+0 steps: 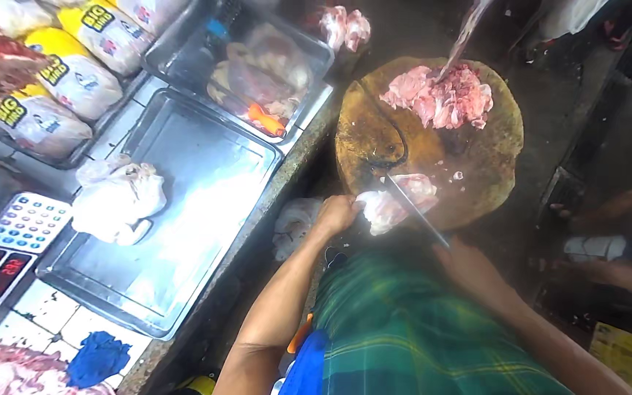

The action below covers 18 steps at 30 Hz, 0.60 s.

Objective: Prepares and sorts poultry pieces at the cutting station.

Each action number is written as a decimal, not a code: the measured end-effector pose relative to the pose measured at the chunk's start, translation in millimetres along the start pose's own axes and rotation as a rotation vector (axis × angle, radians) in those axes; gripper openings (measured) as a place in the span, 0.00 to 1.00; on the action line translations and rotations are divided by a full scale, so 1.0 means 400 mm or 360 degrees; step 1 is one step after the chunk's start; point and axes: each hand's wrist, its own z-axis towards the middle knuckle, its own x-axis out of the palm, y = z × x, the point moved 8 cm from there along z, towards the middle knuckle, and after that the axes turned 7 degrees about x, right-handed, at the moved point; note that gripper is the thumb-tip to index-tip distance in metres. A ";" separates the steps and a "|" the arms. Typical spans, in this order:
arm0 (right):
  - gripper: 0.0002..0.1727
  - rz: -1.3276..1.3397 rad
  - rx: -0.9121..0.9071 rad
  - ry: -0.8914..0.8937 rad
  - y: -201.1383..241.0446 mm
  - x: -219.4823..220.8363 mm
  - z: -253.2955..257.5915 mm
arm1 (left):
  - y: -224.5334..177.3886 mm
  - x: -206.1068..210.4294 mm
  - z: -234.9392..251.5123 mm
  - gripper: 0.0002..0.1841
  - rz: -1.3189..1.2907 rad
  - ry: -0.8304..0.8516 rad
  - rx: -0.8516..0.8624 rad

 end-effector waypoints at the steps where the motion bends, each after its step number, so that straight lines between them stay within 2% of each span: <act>1: 0.33 0.0037 -0.0030 -0.0058 0.014 0.012 0.027 | -0.008 -0.003 0.003 0.27 0.0037 0.0005 0.0008; 5: 0.31 0.0241 -0.0138 -0.0287 0.103 0.048 0.161 | -0.040 0.045 -0.003 0.26 -0.0007 0.0081 0.0081; 8: 0.34 0.0279 -0.0181 -0.0259 0.092 0.061 0.166 | 0.000 0.043 -0.019 0.26 -0.0281 0.0048 -0.0065; 12: 0.36 0.0514 -0.0198 -0.0116 -0.014 0.055 0.117 | 0.047 -0.053 -0.083 0.24 -0.0795 -0.0297 -0.0402; 15: 0.35 0.0801 -0.0199 -0.0196 -0.094 0.038 0.070 | 0.007 -0.117 -0.037 0.22 -0.1209 -0.0648 -0.0504; 16: 0.35 0.0905 -0.0180 -0.0249 -0.118 0.033 0.056 | -0.016 -0.129 -0.006 0.23 -0.1161 -0.0701 -0.0521; 18: 0.35 0.1096 -0.0111 -0.0335 -0.175 0.033 0.049 | -0.080 -0.139 0.051 0.26 -0.0623 -0.0687 -0.0521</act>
